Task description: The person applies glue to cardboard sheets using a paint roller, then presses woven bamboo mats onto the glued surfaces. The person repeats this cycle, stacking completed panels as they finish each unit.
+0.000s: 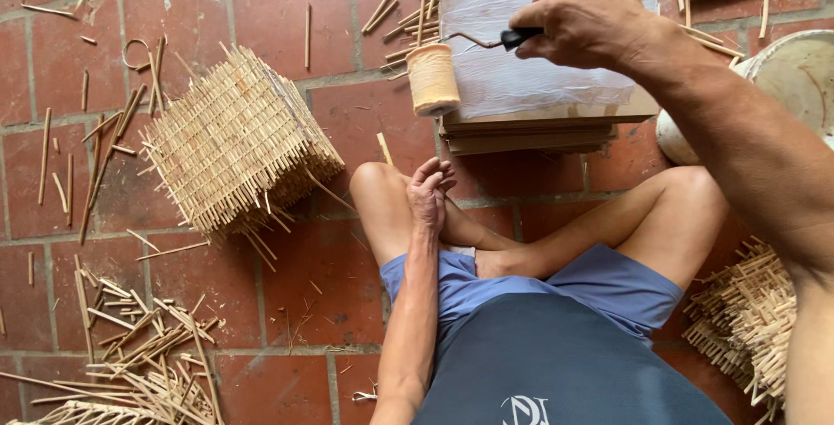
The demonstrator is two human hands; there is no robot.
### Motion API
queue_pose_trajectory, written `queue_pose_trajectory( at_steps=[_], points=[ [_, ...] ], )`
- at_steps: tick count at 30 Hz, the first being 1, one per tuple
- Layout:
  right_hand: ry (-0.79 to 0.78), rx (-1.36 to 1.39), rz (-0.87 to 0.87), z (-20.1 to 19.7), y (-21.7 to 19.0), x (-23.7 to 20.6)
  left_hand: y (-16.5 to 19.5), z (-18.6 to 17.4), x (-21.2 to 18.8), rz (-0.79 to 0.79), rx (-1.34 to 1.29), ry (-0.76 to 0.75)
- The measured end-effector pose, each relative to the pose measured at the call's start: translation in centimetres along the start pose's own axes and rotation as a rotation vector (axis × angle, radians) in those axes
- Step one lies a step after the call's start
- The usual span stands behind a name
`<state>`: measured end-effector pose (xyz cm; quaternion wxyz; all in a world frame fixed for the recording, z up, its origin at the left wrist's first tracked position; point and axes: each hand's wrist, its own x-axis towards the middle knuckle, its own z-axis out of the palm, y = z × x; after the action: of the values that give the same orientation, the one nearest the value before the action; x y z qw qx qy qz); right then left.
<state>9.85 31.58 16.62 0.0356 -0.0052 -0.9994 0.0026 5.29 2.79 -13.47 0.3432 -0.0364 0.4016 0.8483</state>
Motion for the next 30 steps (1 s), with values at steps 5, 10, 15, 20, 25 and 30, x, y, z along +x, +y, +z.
queue_pose_trajectory(
  at_steps=[5, 10, 15, 20, 25, 30],
  points=[
    [0.032, 0.013, 0.041, -2.3, 4.3, -7.2, -0.1, 0.3, -0.4, -0.002, 0.004, -0.020],
    [-0.075, -0.138, 0.213, -1.7, 11.4, -18.2, -0.3, 0.3, -0.7, 0.004, 0.023, -0.016],
    [0.056, 0.409, 0.541, 2.8, 15.6, -22.3, -0.6, 0.3, -0.5, 0.005, 0.022, -0.024],
    [0.159, 0.461, 0.453, 5.1, 12.3, -18.5, -0.6, 0.4, 0.1, 0.034, 0.012, -0.031],
    [0.008, -0.125, 0.175, 2.4, 4.7, -11.8, -0.3, 0.0, 0.1, 0.001, 0.014, -0.006],
    [0.061, -0.126, 0.018, 1.7, -1.6, -5.0, -0.3, -0.1, -0.3, 0.002, 0.037, 0.000]
  ],
)
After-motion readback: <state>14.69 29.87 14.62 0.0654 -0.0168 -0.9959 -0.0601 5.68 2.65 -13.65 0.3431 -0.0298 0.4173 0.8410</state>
